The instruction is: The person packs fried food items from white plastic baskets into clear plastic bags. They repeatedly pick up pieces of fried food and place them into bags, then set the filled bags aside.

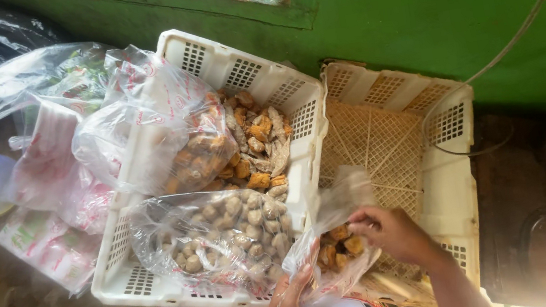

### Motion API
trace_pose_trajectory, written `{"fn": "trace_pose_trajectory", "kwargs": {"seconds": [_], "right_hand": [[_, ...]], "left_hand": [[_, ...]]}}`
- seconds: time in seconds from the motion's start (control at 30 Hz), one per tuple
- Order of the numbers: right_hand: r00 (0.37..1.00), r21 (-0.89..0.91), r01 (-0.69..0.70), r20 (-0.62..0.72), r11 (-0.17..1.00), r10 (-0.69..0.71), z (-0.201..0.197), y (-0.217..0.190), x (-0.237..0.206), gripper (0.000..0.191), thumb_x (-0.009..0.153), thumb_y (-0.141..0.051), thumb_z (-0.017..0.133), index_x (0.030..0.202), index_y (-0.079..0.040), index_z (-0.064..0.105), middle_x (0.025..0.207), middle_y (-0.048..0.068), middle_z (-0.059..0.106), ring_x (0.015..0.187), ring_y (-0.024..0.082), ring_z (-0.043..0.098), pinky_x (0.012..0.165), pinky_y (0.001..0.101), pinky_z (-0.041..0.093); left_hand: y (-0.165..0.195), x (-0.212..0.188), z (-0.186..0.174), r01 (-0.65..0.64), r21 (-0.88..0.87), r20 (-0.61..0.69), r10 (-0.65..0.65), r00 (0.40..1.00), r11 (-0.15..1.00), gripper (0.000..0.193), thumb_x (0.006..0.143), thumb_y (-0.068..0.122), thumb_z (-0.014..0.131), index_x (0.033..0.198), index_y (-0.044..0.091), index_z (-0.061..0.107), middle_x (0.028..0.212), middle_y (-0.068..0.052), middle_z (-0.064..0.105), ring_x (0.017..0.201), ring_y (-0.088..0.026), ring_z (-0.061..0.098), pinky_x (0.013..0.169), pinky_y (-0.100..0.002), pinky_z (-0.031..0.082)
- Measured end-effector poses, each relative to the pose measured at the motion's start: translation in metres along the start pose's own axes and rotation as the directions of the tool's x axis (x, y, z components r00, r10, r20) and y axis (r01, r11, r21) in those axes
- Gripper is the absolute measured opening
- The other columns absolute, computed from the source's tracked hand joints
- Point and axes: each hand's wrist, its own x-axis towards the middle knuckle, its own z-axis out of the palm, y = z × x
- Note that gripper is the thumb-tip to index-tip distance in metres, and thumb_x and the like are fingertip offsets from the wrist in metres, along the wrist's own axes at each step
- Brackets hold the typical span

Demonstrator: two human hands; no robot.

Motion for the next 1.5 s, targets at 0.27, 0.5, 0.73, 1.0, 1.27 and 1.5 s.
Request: {"fn": "trace_pose_trajectory", "kwargs": {"seconds": [0.27,0.5,0.73,1.0,1.27,1.5], "right_hand": [[0.844,-0.125,0.528,-0.034,0.840,-0.535,0.057,-0.097,0.140,0.030,0.095,-0.027,0.066,0.122,-0.015,0.069,0.118,0.004,0.072,0.102,0.020,0.070,0.088,0.0377,0.056],[0.791,-0.476,0.543,0.013,0.691,-0.612,0.083,-0.126,0.175,0.050,0.081,-0.014,0.079,0.128,-0.011,0.063,0.119,0.018,0.066,0.105,0.035,0.065,0.086,0.0460,0.055],[0.796,0.550,0.527,-0.053,0.648,-0.603,0.011,-0.069,0.094,0.029,0.088,-0.021,0.079,0.104,-0.006,0.060,0.093,0.005,0.070,0.083,0.014,0.072,0.079,0.0284,0.064],[0.938,0.169,0.326,0.068,0.930,-0.341,0.041,-0.007,-0.001,0.025,0.090,-0.028,0.076,0.108,-0.011,0.070,0.090,-0.002,0.068,0.072,0.008,0.060,0.065,0.0254,0.054],[0.862,-0.061,0.497,-0.082,0.866,-0.500,0.024,-0.102,0.080,0.026,0.095,-0.031,0.066,0.111,-0.012,0.075,0.099,0.006,0.078,0.084,0.017,0.074,0.077,0.0333,0.060],[0.739,-0.612,0.558,0.059,0.560,-0.671,0.097,-0.150,0.185,0.052,0.089,-0.004,0.060,0.137,-0.024,0.060,0.138,0.020,0.055,0.115,0.037,0.062,0.091,0.0480,0.053]], "left_hand": [[0.003,-0.005,0.001,0.049,0.123,0.046,-0.055,0.997,0.991,0.063,0.100,0.041,0.049,0.156,0.013,0.045,0.123,0.005,0.053,0.102,-0.005,0.048,0.090,-0.023,0.040],[0.007,-0.009,-0.003,0.045,0.110,0.091,-0.055,0.994,0.993,0.064,0.101,0.040,0.048,0.159,0.015,0.043,0.100,0.007,0.043,0.085,-0.006,0.040,0.074,-0.022,0.035],[0.007,0.001,0.000,0.001,0.070,0.088,-0.007,0.996,0.998,0.065,0.101,0.038,0.047,0.162,0.016,0.040,0.084,0.007,0.038,0.072,-0.007,0.035,0.064,-0.022,0.033],[-0.003,0.010,0.000,-0.138,-0.117,0.097,0.150,0.984,0.983,0.062,0.104,0.031,0.046,0.158,0.003,0.037,0.150,0.004,0.052,0.129,-0.003,0.050,0.110,-0.021,0.036],[-0.010,0.001,-0.009,-0.080,0.133,0.067,0.071,0.995,0.988,0.062,0.104,0.038,0.047,0.158,0.007,0.049,0.088,0.006,0.045,0.078,-0.006,0.040,0.071,-0.022,0.036],[0.010,-0.015,-0.004,0.081,0.039,0.099,-0.084,0.992,0.996,0.065,0.103,0.040,0.050,0.162,0.017,0.043,0.078,0.007,0.036,0.062,-0.005,0.036,0.055,-0.020,0.036]]}}
